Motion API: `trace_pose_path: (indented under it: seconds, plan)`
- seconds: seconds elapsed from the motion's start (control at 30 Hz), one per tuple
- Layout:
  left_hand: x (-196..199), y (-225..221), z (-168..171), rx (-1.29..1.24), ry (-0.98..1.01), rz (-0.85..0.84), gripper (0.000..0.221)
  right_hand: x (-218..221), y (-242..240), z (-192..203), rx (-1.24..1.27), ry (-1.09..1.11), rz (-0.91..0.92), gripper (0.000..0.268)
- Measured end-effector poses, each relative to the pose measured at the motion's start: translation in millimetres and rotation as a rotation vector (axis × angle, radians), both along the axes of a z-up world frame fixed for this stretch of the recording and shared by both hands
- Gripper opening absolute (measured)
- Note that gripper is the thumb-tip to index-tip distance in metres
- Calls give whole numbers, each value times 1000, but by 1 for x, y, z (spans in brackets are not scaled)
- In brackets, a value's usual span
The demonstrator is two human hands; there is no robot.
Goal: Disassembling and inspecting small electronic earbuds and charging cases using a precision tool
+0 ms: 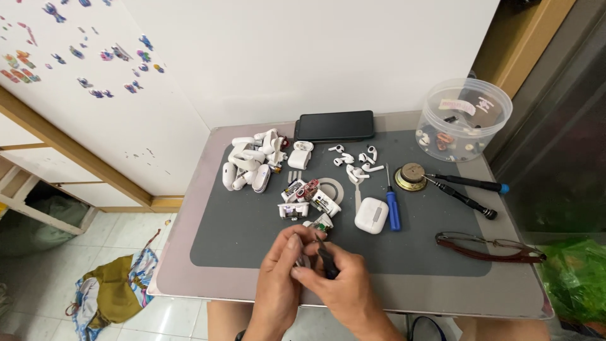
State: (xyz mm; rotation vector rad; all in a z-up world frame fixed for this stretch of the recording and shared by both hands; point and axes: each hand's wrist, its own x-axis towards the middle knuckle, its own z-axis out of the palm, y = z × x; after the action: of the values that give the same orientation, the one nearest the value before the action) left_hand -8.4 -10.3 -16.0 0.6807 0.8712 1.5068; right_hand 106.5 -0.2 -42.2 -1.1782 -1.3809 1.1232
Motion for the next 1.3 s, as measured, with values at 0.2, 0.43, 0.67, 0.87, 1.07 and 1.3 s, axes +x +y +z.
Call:
trace_pose_path:
  seconds: [0.2,0.43,0.67,0.87,1.07,1.3]
  plan:
    - [-7,-2,5,43,98,-102,29,6,2,24,-302,20,54,22]
    - [-1,3,-23,-9,150,85,31,11,2,3,-182,80,90,12]
    - [-17,8,-24,71,518,197,37,20,12,-2,-228,489,52,15]
    - [-46,0,-1,-38,751,411,24,10,12,8,-251,475,-104,14]
    - [-47,13,-3,1,1537,146,35,9,10,12,-269,475,-105,16]
    - [-42,12,3,-308,1369,243,21,15,9,15,-301,566,-182,19]
